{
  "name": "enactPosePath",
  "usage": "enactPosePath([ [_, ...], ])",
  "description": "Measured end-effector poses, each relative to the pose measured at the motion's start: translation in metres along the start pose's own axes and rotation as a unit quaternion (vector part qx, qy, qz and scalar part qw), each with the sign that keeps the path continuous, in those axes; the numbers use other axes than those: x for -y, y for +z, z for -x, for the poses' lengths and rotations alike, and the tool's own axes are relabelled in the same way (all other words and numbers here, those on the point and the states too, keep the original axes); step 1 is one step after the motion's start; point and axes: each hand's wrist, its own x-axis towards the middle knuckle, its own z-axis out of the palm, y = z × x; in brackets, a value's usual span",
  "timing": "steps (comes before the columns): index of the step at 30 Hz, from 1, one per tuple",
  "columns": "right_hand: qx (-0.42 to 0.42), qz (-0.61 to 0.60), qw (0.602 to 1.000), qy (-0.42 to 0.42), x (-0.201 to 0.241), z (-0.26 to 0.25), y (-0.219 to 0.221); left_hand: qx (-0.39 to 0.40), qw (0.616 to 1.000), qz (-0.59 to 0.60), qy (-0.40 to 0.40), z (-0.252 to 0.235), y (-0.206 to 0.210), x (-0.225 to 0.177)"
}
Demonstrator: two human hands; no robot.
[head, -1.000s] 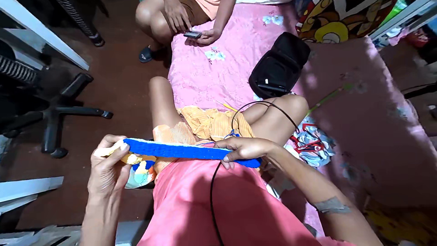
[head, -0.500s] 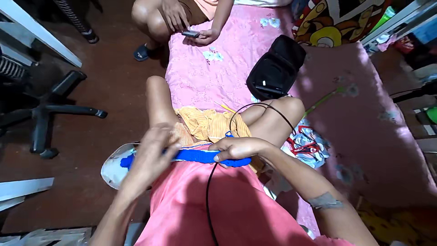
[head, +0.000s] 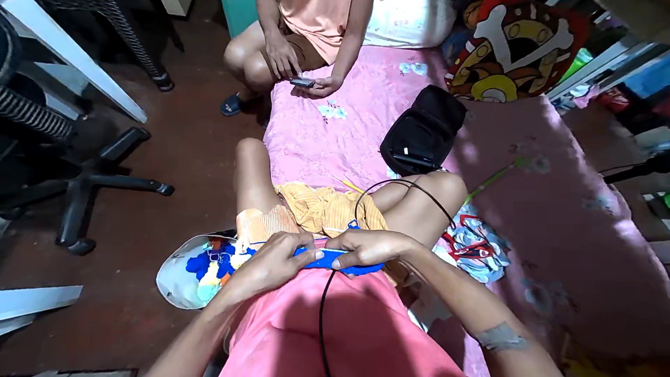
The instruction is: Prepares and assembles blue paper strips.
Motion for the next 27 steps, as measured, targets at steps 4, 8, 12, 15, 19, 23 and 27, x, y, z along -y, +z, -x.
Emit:
enactPosePath([
  [4, 0.000, -0.021, 1.000, -0.015, -0.010, 0.018, -0.004, -0.029, 0.993, 0.112, 0.000, 0.014, -0.016, 0.020],
  [8, 0.014, -0.088, 0.996, -0.022, -0.019, 0.022, -0.005, 0.060, 0.983, 0.173, -0.021, 0.009, -0.019, 0.037],
  [12, 0.014, -0.125, 0.992, -0.012, -0.022, 0.019, -0.006, 0.119, 0.987, 0.103, 0.008, -0.007, -0.016, 0.042],
  [15, 0.013, -0.150, 0.989, -0.006, -0.025, 0.019, -0.005, 0.122, 0.991, 0.022, 0.046, -0.018, -0.007, 0.023],
  [19, -0.002, -0.168, 0.986, 0.006, -0.026, 0.020, -0.002, 0.089, 0.993, -0.074, 0.034, -0.028, 0.016, -0.019],
  [23, -0.021, -0.141, 0.990, 0.002, -0.031, 0.025, -0.001, 0.037, 0.999, -0.020, 0.008, -0.031, 0.032, -0.023],
  [27, -0.033, -0.070, 0.997, -0.020, -0.030, 0.043, -0.003, 0.004, 0.981, 0.192, -0.003, -0.026, 0.026, 0.001],
])
